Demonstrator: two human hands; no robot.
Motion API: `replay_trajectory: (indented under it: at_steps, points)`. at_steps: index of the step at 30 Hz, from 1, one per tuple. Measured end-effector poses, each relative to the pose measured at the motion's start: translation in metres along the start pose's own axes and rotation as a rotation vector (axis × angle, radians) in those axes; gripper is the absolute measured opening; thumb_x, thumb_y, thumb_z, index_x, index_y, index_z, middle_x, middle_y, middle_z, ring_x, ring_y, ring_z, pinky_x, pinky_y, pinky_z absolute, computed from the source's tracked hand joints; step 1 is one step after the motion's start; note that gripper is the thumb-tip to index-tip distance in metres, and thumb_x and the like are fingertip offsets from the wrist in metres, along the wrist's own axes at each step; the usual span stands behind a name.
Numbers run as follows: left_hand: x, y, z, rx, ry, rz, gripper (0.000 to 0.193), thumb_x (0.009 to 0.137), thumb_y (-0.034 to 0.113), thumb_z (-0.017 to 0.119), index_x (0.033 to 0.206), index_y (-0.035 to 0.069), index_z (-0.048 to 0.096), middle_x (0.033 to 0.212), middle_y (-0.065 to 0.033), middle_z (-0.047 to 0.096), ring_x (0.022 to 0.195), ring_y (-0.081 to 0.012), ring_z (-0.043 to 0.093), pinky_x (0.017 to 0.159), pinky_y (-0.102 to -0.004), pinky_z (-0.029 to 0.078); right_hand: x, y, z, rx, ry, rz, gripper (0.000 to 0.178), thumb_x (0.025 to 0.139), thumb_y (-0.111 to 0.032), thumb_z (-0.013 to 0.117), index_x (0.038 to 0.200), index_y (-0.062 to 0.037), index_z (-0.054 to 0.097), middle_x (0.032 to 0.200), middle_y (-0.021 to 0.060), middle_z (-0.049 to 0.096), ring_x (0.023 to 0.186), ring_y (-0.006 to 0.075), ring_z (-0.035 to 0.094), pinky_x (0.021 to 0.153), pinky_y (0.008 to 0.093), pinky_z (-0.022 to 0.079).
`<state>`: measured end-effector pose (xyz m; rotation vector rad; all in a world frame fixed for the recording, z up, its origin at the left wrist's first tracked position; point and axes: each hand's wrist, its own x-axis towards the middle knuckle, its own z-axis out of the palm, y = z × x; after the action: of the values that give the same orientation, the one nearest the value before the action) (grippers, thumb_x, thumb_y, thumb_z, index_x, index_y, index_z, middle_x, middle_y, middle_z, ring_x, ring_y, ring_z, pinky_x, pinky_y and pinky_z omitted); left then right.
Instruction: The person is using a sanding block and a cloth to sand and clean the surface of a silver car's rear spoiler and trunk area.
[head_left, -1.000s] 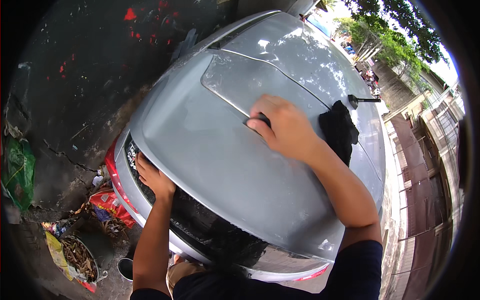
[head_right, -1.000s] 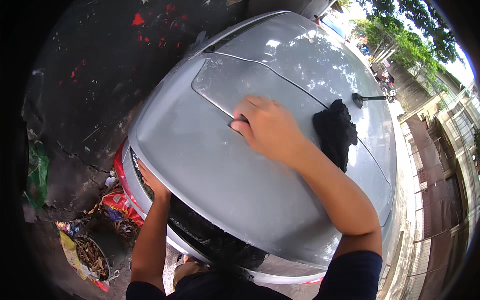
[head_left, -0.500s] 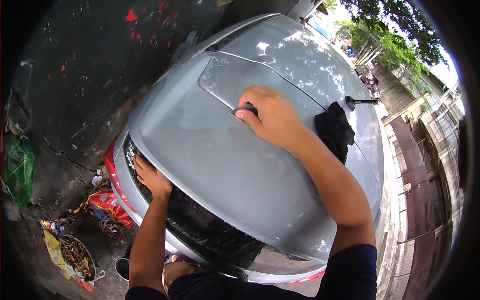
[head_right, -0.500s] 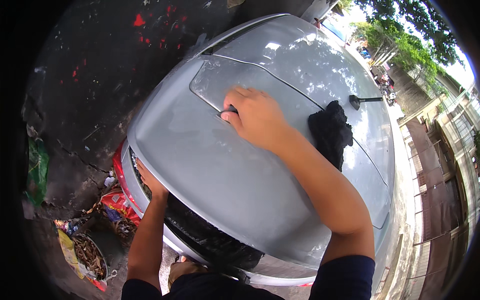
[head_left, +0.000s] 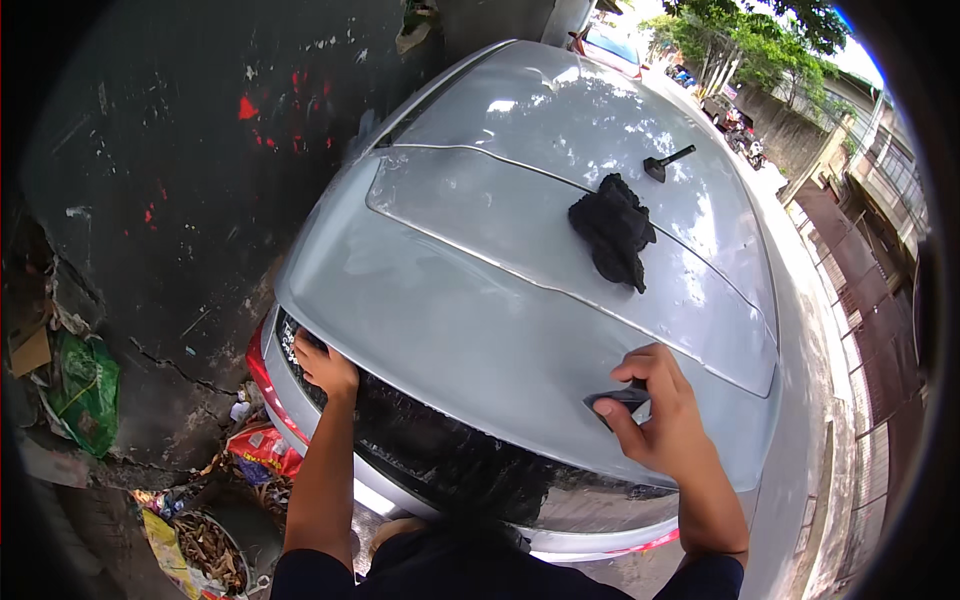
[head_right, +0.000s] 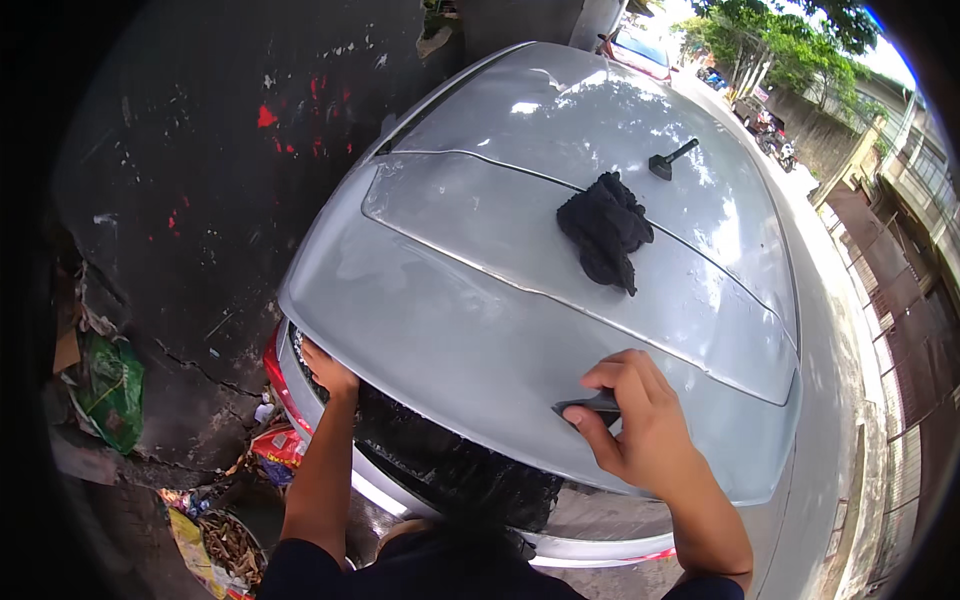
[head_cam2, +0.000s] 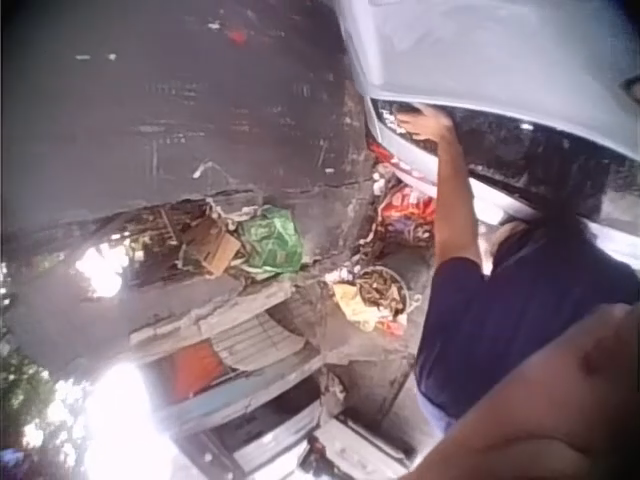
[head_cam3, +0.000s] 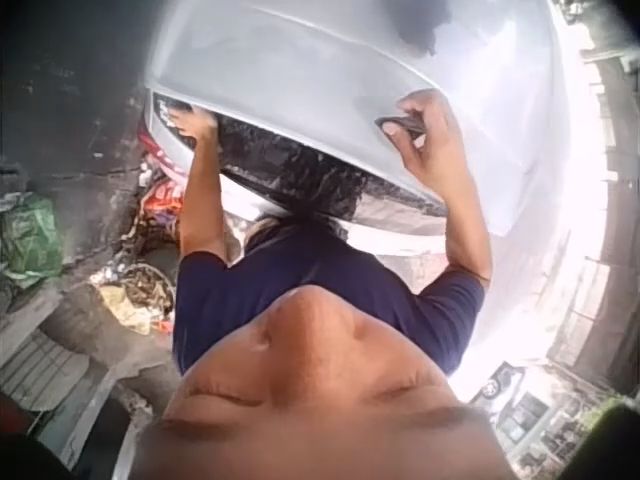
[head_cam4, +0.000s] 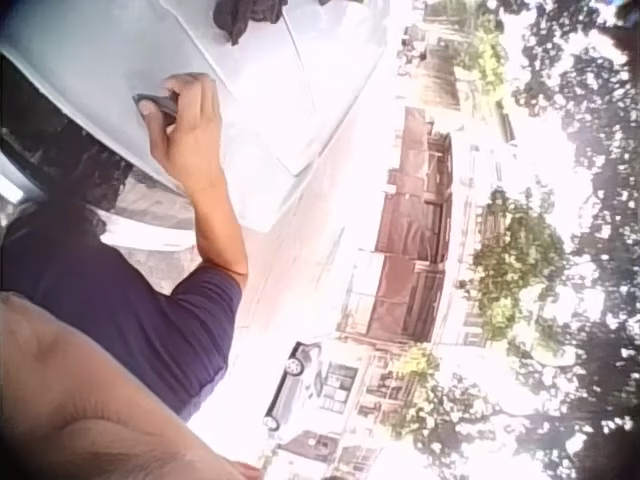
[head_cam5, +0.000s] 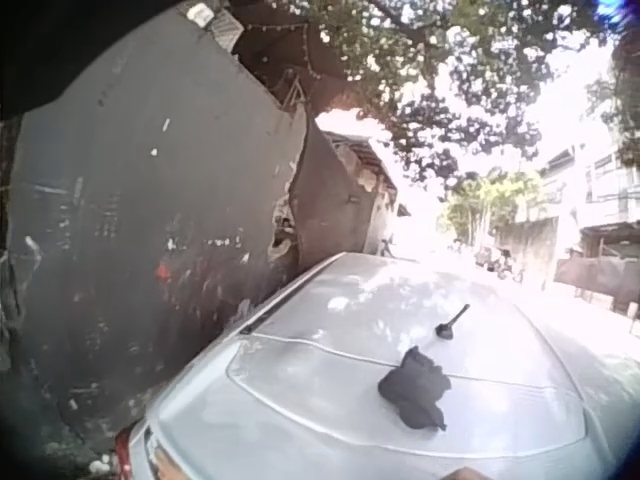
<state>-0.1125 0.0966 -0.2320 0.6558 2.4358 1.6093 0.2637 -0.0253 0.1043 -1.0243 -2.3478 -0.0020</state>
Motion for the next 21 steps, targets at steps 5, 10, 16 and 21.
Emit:
replay_trajectory:
  at_steps: [5, 10, 16, 21]
  points:
    - [0.056, 0.016, -0.045, -0.800, 0.041, 0.027, 0.039, 0.108, 0.022, 0.065, 0.136, -0.004, 0.058, 0.124, -0.0132, 0.067, 0.113, -0.0204, 0.064, 0.101, -0.0344, 0.050, -0.131, -0.005, -0.021, 0.043, 0.465, 0.330, 0.058, 0.091, -0.004, 0.081, 0.141, -0.0004, 0.050, 0.100, 0.0127, 0.068, 0.088, 0.0194, 0.065, 0.079, 0.0324, 0.050]
    - [-0.048, 0.273, -0.129, -0.597, -0.285, 0.891, 0.057, 0.103, 0.026, 0.071, 0.151, 0.001, 0.052, 0.155, -0.0158, 0.055, 0.146, -0.0273, 0.050, 0.123, -0.0471, 0.034, -0.220, -0.016, -0.015, 0.101, 0.898, 0.722, 0.044, 0.099, -0.013, 0.079, 0.135, -0.0006, 0.057, 0.100, 0.0042, 0.064, 0.089, 0.0109, 0.058, 0.084, 0.0245, 0.045]
    - [-0.154, 0.387, -0.002, -0.077, -0.637, 1.314, 0.088, 0.080, 0.059, 0.086, 0.152, 0.019, 0.056, 0.156, -0.0259, 0.046, 0.145, -0.0473, 0.044, 0.119, -0.0597, 0.036, -0.237, -0.016, 0.000, 0.110, 0.932, 0.663, 0.038, 0.102, -0.015, 0.077, 0.133, -0.0015, 0.059, 0.107, 0.0048, 0.062, 0.096, 0.0119, 0.058, 0.088, 0.0254, 0.046]
    - [-0.179, 0.358, 0.011, -0.132, -0.707, 1.296, 0.046, 0.082, 0.041, 0.084, 0.117, 0.014, 0.070, 0.120, -0.0114, 0.065, 0.115, -0.0368, 0.062, 0.103, -0.0516, 0.048, -0.284, -0.012, 0.008, 0.179, 0.821, 0.702, 0.036, 0.103, -0.013, 0.074, 0.134, -0.0008, 0.060, 0.116, 0.0056, 0.061, 0.107, 0.0147, 0.059, 0.098, 0.0283, 0.047]
